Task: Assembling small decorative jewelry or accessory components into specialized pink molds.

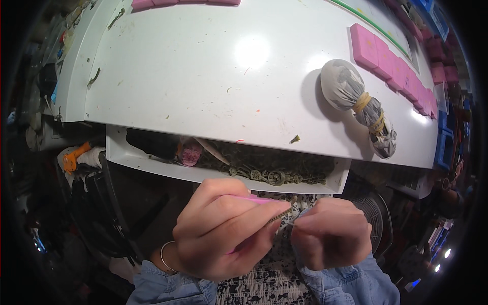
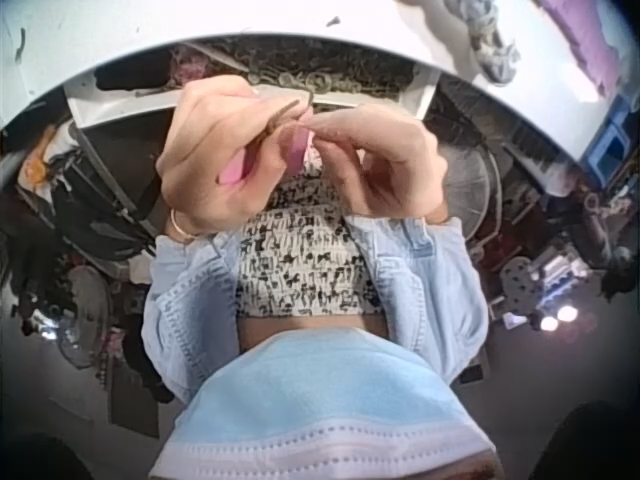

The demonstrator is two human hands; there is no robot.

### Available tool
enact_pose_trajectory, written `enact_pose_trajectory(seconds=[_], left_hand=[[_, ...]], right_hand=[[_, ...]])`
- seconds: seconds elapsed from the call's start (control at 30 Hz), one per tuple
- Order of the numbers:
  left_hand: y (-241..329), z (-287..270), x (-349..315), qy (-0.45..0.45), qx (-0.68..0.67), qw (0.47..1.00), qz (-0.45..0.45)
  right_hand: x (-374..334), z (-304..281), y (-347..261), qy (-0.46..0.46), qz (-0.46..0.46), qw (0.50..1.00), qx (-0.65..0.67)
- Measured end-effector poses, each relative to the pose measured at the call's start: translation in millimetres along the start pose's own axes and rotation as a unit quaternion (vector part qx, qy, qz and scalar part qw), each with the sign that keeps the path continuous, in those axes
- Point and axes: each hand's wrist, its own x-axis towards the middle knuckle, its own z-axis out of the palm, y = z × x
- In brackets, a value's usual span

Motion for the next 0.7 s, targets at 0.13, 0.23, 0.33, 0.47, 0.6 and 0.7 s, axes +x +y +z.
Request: enact_pose_trajectory(seconds=[0.13,0.23,0.33,0.47,0.6,0.7], left_hand=[[0.1,-1.1,0.1,-0.012,-0.008,1.0,-0.007],[-0.3,-0.5,1.7,-0.018,-0.014,1.0,-0.012],[0.8,-2.1,-0.7,-0.02,-0.026,0.999,-0.02],[-0.6,-3.4,-1.3,-0.033,-0.067,0.996,-0.058],[0.1,-4.3,0.6,-0.05,-0.09,0.992,-0.072],[1.0,-3.9,0.6,-0.052,-0.085,0.993,-0.07]], right_hand=[[-8.7,5.0,0.3,0.086,0.037,0.996,0.013],[-4.5,4.6,0.7,0.093,0.027,0.995,0.001],[-3.7,6.5,0.3,0.091,0.001,0.996,0.002],[3.5,-2.2,2.6,-0.011,-0.022,0.999,-0.035],[-2.5,4.5,-0.6,0.066,-0.002,0.998,-0.016],[-7.6,6.6,-2.4,0.096,0.058,0.994,-0.017]])
